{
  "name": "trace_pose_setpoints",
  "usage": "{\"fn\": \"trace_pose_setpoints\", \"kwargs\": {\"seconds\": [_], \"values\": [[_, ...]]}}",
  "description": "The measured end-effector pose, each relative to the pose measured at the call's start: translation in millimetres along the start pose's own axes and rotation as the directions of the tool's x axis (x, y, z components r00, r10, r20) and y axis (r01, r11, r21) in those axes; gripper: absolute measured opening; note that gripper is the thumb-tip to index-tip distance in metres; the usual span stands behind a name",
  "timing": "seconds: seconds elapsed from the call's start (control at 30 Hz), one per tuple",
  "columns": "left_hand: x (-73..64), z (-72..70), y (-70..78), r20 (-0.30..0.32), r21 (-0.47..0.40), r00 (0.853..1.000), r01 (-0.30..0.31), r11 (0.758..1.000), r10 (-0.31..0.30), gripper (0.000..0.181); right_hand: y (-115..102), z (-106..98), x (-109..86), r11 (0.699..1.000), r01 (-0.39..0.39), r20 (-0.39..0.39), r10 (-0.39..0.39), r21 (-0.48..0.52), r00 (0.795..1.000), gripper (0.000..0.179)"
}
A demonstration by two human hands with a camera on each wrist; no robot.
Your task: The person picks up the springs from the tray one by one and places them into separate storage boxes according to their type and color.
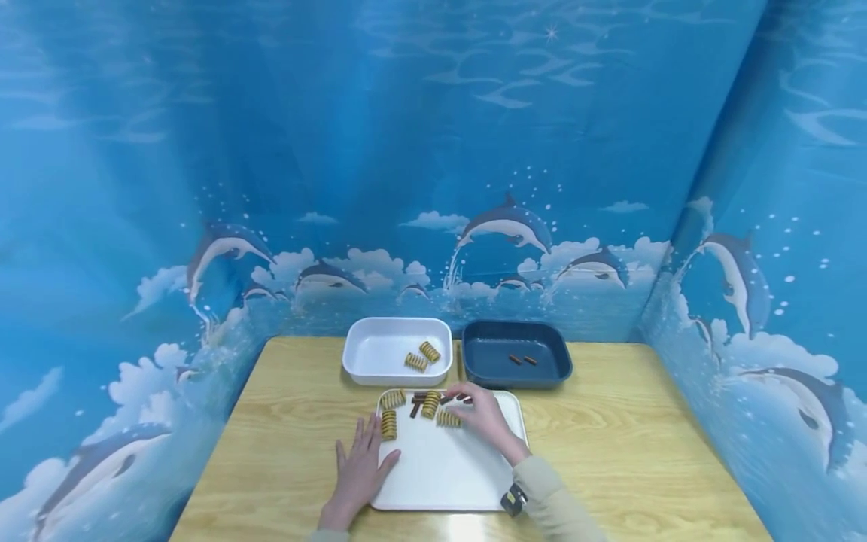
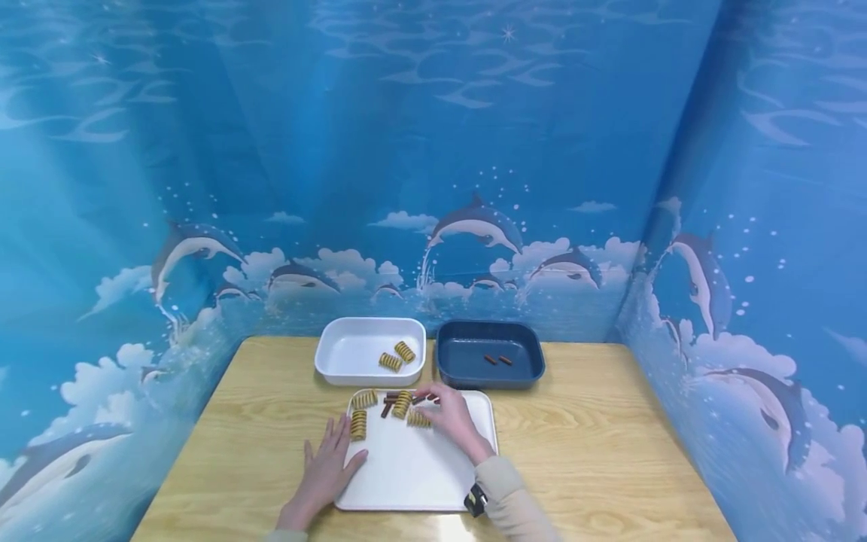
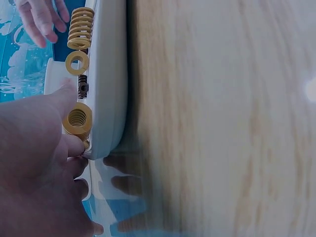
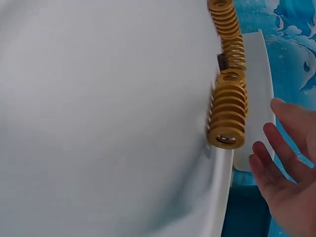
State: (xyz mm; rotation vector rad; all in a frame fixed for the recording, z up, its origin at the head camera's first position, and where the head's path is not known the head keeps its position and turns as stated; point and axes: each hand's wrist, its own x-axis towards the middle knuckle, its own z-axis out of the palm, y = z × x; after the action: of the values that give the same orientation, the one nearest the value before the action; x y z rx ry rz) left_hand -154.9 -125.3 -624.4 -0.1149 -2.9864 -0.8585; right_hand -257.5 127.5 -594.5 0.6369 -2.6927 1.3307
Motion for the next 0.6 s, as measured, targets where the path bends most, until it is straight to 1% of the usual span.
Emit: {"fn": "trace_pose_setpoints", "kwargs": {"seconds": [0.07, 0.13, 0.17, 0.27, 0.43, 0.6], "values": [[0.1, -1.4, 1.0, 0.008, 0.003, 1.0, 0.007, 1.0, -0.007, 0.076, 1, 4, -2.3, 1.0, -0.002, 0.022, 0.002, 0.007, 1.0, 0.023], [-0.1, -4.8, 3.6, 0.032, 0.003, 0.999, 0.02, 1.0, -0.02, 0.076, 2, 7, -4.1, 1.0, 0.0, 0.033, 0.001, -0.009, 0.999, 0.025], [-0.3, -5.2, 4.2, 0.034, 0.005, 0.999, 0.022, 1.0, -0.022, 0.076, 2, 9, -4.8, 1.0, -0.001, 0.035, 0.002, -0.022, 0.999, 0.026], [-0.6, -5.6, 5.0, 0.03, 0.001, 0.999, 0.022, 1.0, -0.022, 0.076, 5, 13, -6.7, 0.999, -0.014, 0.038, 0.016, -0.048, 0.999, 0.028], [-0.6, -6.6, 6.0, 0.026, -0.008, 0.999, 0.023, 1.0, -0.022, 0.076, 11, 19, -9.0, 0.998, -0.015, 0.046, 0.017, -0.058, 0.999, 0.031], [-0.4, -6.4, 4.4, 0.024, -0.006, 1.0, 0.016, 1.0, -0.016, 0.076, 12, 23, -10.8, 0.996, -0.028, 0.046, 0.032, -0.079, 0.998, 0.033]]}}
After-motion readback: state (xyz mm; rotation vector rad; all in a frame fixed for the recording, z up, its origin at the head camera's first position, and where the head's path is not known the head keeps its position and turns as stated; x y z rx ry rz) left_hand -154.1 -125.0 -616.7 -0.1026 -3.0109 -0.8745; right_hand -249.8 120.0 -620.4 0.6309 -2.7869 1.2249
